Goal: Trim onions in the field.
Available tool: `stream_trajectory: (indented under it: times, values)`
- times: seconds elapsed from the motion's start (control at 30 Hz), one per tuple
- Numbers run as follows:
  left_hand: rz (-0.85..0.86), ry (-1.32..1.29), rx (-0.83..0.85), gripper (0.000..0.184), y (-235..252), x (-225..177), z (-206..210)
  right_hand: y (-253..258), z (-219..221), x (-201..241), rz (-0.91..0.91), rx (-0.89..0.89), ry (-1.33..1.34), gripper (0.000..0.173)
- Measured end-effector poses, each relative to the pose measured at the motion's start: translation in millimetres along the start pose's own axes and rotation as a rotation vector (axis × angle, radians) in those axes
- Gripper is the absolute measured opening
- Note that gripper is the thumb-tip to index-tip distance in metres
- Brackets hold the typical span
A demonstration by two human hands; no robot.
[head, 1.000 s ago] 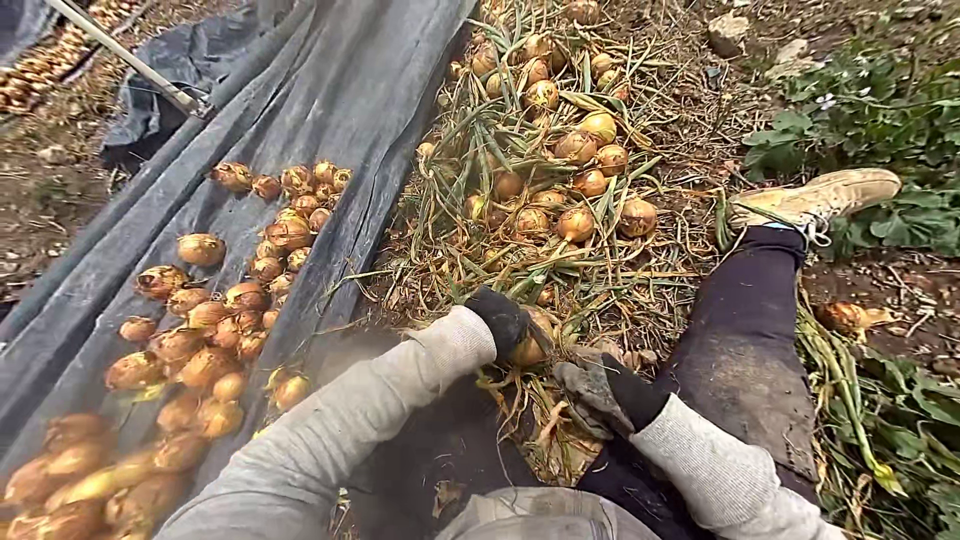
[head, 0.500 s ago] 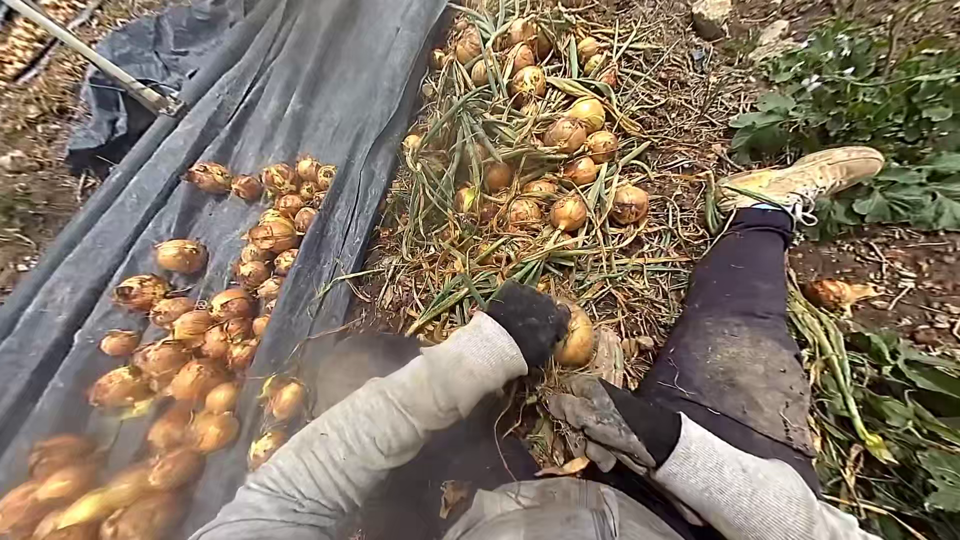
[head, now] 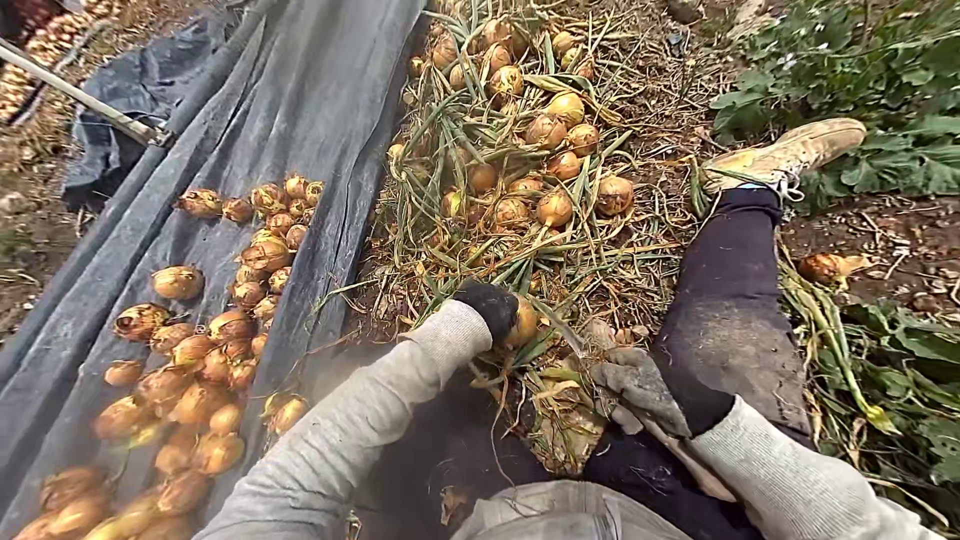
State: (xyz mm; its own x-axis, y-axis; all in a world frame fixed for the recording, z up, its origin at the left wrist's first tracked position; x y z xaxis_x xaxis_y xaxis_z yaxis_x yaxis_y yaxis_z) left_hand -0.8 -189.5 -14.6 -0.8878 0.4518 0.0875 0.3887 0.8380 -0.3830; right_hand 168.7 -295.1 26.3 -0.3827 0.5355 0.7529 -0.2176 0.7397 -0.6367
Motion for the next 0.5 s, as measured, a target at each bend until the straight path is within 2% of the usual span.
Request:
stream_trajectory:
  times: [0.03,0.07,0.13,0.23,0.3,0.37,0.43,0.47,0.5]
  values:
    - [-0.079,0.018,0.229,0.028,-12,-8,-21,42,7,-32,-0.102,0.089,0.133,0.018]
    - [-0.116,0.014,0.342,0.028,-27,-18,-43,71,19,-46,-0.109,0.129,0.198,0.023]
    - [-0.122,0.02,0.377,0.026,-42,-32,-63,96,39,-43,-0.066,0.148,0.218,0.025]
    - [-0.092,0.046,0.355,0.026,-41,-32,-54,81,52,-42,0.026,0.228,0.152,0.024]
    - [-0.099,-0.039,0.291,0.024,-36,-26,-56,59,65,-46,0.032,0.363,0.034,0.022]
    - [-0.055,-0.169,0.158,0.02,-30,-35,-77,43,92,-45,0.049,0.505,-0.045,0.027]
    - [0.093,-0.247,-0.055,0.021,-14,-47,-100,53,102,-48,0.059,0.437,0.074,0.023]
    - [0.104,-0.277,-0.172,0.023,-6,-43,-113,57,95,-47,0.058,0.385,0.166,0.019]
    - [0.03,-0.279,-0.267,0.025,-3,-26,-128,56,82,-46,0.051,0.348,0.258,0.015]
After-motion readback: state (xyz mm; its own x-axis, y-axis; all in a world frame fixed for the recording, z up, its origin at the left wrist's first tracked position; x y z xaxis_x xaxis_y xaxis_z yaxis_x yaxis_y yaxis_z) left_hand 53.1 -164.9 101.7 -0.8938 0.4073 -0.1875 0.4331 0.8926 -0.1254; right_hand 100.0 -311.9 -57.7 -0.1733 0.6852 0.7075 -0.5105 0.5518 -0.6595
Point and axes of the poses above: each hand's wrist, its own y-axis towards the middle knuckle, its own z-axis out of the palm, x = y × z, the point moved 6 cm from there along y, towards the middle knuckle, and after that the axes turned 9 degrees about -z, right-handed, at the moved point
